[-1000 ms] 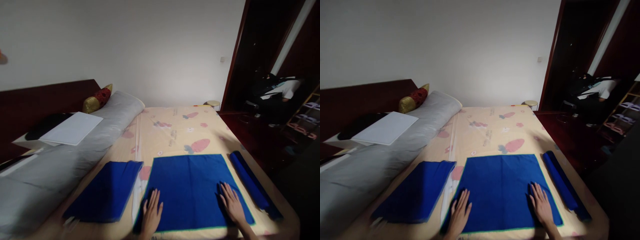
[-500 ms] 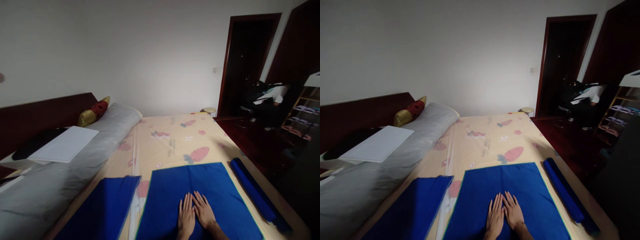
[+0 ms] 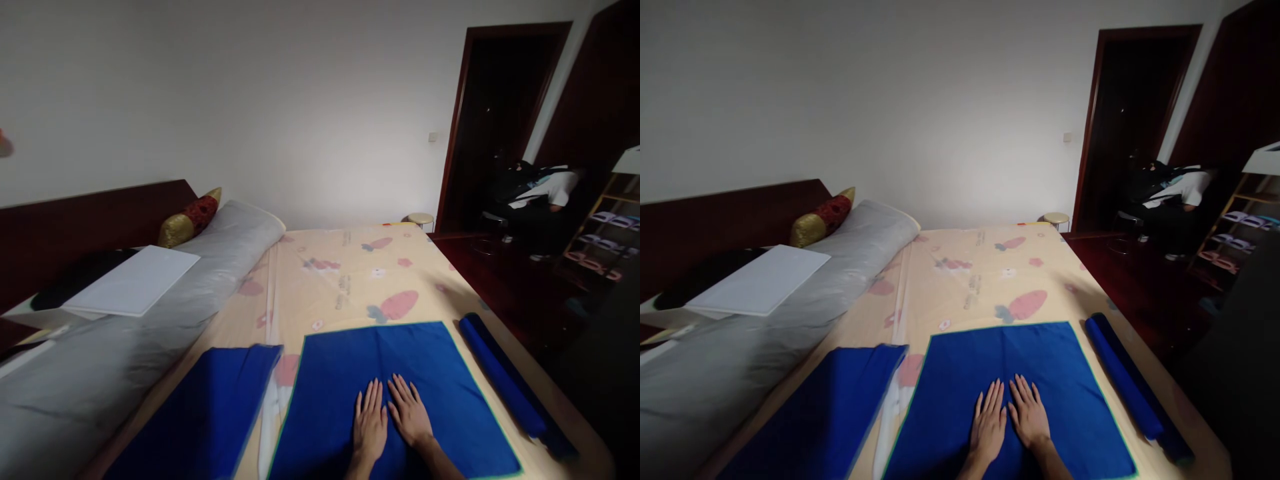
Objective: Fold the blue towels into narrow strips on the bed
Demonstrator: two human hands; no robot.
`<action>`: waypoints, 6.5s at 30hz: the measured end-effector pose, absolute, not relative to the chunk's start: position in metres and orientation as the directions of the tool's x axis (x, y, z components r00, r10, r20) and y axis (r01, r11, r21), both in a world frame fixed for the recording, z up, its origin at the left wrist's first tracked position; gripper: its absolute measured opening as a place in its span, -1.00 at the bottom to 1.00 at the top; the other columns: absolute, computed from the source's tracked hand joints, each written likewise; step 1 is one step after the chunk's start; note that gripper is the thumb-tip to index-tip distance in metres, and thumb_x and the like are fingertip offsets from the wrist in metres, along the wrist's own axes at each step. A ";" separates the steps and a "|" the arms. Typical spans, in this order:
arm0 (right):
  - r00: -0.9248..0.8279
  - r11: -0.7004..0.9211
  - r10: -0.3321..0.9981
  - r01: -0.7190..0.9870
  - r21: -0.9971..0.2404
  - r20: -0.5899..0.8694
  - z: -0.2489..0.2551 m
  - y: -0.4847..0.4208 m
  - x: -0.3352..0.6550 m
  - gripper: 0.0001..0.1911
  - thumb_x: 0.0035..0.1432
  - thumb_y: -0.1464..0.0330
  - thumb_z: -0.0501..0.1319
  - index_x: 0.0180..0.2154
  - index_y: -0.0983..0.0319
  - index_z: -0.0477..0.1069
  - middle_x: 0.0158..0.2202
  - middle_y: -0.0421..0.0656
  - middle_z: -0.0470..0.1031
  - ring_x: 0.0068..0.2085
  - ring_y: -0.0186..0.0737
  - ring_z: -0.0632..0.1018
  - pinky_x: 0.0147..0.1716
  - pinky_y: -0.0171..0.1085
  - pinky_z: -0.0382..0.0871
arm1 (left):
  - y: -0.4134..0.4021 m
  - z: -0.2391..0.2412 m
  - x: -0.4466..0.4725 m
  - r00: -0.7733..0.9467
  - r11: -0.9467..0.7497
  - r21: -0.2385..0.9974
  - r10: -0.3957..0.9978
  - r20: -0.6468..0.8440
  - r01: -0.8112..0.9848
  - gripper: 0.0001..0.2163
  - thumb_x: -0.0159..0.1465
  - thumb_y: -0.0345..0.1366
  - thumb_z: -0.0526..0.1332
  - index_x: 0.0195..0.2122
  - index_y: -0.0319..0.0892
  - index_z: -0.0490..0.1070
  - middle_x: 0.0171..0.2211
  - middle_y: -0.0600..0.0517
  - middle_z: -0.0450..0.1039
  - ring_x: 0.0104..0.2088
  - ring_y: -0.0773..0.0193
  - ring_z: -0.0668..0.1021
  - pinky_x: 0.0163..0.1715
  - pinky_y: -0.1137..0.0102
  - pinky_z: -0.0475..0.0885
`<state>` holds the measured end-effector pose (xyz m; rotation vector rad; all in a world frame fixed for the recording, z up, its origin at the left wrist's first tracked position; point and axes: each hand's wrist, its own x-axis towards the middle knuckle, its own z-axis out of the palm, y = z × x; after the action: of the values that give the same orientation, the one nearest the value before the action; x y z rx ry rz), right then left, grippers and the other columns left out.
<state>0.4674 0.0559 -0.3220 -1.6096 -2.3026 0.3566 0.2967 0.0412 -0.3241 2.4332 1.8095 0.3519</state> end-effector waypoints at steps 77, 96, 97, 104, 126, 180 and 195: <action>-0.425 0.482 0.871 0.836 -0.262 0.245 -0.319 0.174 0.447 -0.42 0.35 0.23 -0.09 0.33 0.07 -0.18 0.36 -0.17 0.06 0.35 -0.23 0.14 0.29 -0.11 0.07 | 0.168 -0.297 0.295 0.335 -0.349 0.159 0.936 0.112 0.923 -0.48 0.39 -0.27 -0.18 0.35 -0.05 -0.33 0.39 0.07 -0.09 0.37 0.26 0.07 0.33 0.10 0.14; -0.227 0.262 0.960 0.935 -0.237 0.167 -0.318 0.211 0.547 -0.43 0.33 0.06 -0.12 0.29 0.08 0.03 0.34 -0.13 0.10 0.34 -0.11 0.18 0.28 0.02 0.11 | 0.210 -0.290 0.208 0.065 -0.065 0.118 0.998 0.010 0.991 -0.51 0.40 -0.11 -0.21 0.34 0.02 -0.14 0.40 0.07 -0.13 0.38 0.20 0.05 0.32 -0.01 0.03; -0.186 0.221 0.968 0.947 -0.232 0.167 -0.319 0.214 0.571 -0.42 0.32 0.04 -0.13 0.29 0.08 0.04 0.34 -0.14 0.11 0.33 -0.11 0.18 0.28 0.03 0.12 | 0.212 -0.290 0.189 0.021 -0.021 0.102 1.000 0.010 0.995 -0.51 0.39 -0.09 -0.21 0.34 0.02 -0.14 0.41 0.07 -0.14 0.38 0.21 0.04 0.33 -0.01 0.02; -0.047 0.073 0.985 0.985 -0.159 0.163 -0.338 0.214 0.651 -0.34 0.30 0.00 -0.13 0.33 0.10 -0.09 0.39 -0.13 -0.05 0.38 -0.15 0.05 0.34 0.03 -0.05 | 0.213 -0.302 0.140 -0.130 0.128 0.031 0.988 0.088 0.991 -0.47 0.38 -0.03 -0.21 0.35 0.02 -0.23 0.42 0.04 -0.16 0.40 0.24 -0.03 0.34 -0.01 -0.07; -0.312 0.341 0.940 0.875 -0.344 0.140 -0.326 0.221 0.437 -0.45 0.34 0.21 -0.19 0.33 0.08 -0.11 0.37 -0.18 -0.02 0.36 -0.12 0.11 0.30 0.05 0.05 | 0.221 -0.330 0.308 0.206 -0.221 0.136 0.972 0.116 0.966 -0.45 0.36 -0.29 -0.19 0.34 -0.02 -0.37 0.40 0.02 -0.11 0.39 0.21 0.01 0.34 0.00 0.04; -0.065 0.111 0.964 0.980 -0.168 0.259 -0.346 -0.024 0.671 -0.30 0.25 0.02 -0.07 0.33 0.10 -0.14 0.36 -0.14 0.05 0.33 -0.02 0.19 0.29 0.15 0.10 | -0.075 -0.288 0.092 -0.136 0.149 -0.084 0.980 0.142 0.985 -0.47 0.33 -0.13 -0.13 0.34 0.06 -0.16 0.34 0.08 0.08 0.34 0.17 0.18 0.34 0.02 -0.03; -0.524 0.482 0.850 0.733 -0.480 0.054 -0.326 -0.059 0.457 -0.18 0.06 0.32 0.17 0.32 0.01 -0.07 0.36 -0.09 -0.05 0.32 0.05 0.17 0.21 0.08 0.23 | 0.045 -0.252 0.253 0.324 -0.300 0.221 0.943 -0.081 0.928 -0.49 0.40 -0.18 -0.21 0.36 0.06 -0.31 0.41 0.09 -0.11 0.38 0.26 0.03 0.33 0.01 0.03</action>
<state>0.4573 -0.0587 -0.3256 -1.3437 -2.4467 0.5874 0.2534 0.0451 -0.2520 2.3624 1.7021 0.0937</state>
